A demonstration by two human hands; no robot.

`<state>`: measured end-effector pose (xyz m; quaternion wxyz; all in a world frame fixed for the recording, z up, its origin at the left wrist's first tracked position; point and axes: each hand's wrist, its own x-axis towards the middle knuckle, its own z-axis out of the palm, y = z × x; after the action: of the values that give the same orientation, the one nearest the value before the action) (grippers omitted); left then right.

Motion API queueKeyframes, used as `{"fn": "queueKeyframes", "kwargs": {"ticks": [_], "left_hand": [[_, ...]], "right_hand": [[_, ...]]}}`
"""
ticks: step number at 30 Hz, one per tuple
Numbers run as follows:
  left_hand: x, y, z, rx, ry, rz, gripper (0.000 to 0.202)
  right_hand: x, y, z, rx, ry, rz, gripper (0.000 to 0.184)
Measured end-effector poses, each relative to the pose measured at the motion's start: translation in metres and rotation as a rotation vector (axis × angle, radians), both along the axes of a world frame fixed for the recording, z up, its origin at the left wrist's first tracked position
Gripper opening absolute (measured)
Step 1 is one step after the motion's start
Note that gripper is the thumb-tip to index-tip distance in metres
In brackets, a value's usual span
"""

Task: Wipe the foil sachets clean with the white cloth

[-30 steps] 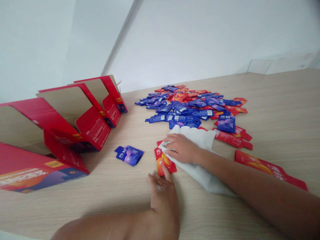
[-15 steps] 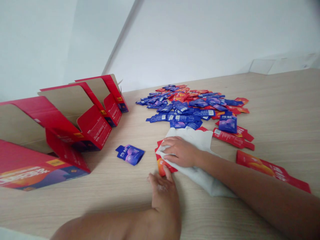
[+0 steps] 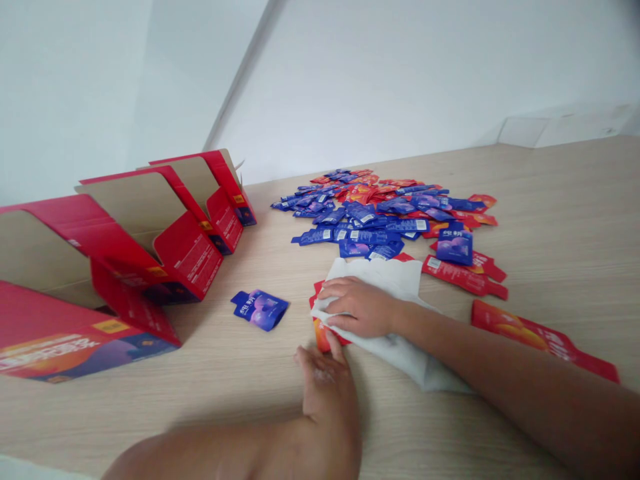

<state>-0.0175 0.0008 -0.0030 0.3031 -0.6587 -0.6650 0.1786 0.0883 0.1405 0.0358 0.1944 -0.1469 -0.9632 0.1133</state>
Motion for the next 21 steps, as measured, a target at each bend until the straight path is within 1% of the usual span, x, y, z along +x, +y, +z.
{"fn": "queueKeyframes", "kwargs": {"ticks": [2, 5, 9, 17, 21], "left_hand": [[0.000, 0.000, 0.000, -0.002, -0.003, 0.004, 0.048], [0.001, 0.000, -0.001, 0.010, 0.024, 0.027, 0.049], [-0.002, 0.000, -0.002, -0.009, 0.012, -0.004, 0.050], [-0.002, 0.000, 0.003, 0.011, 0.027, -0.018, 0.051], [-0.003, -0.001, 0.004, -0.003, 0.001, -0.022, 0.050]], "right_hand": [[0.000, 0.000, 0.000, -0.002, -0.005, -0.007, 0.024], [0.000, 0.003, -0.002, -0.012, -0.009, -0.078, 0.024], [0.002, 0.008, -0.003, -0.040, 0.005, -0.156, 0.028], [0.003, 0.009, -0.002, -0.048, -0.011, -0.182, 0.031], [0.003, 0.010, -0.003, -0.048, -0.009, -0.229, 0.031]]}}
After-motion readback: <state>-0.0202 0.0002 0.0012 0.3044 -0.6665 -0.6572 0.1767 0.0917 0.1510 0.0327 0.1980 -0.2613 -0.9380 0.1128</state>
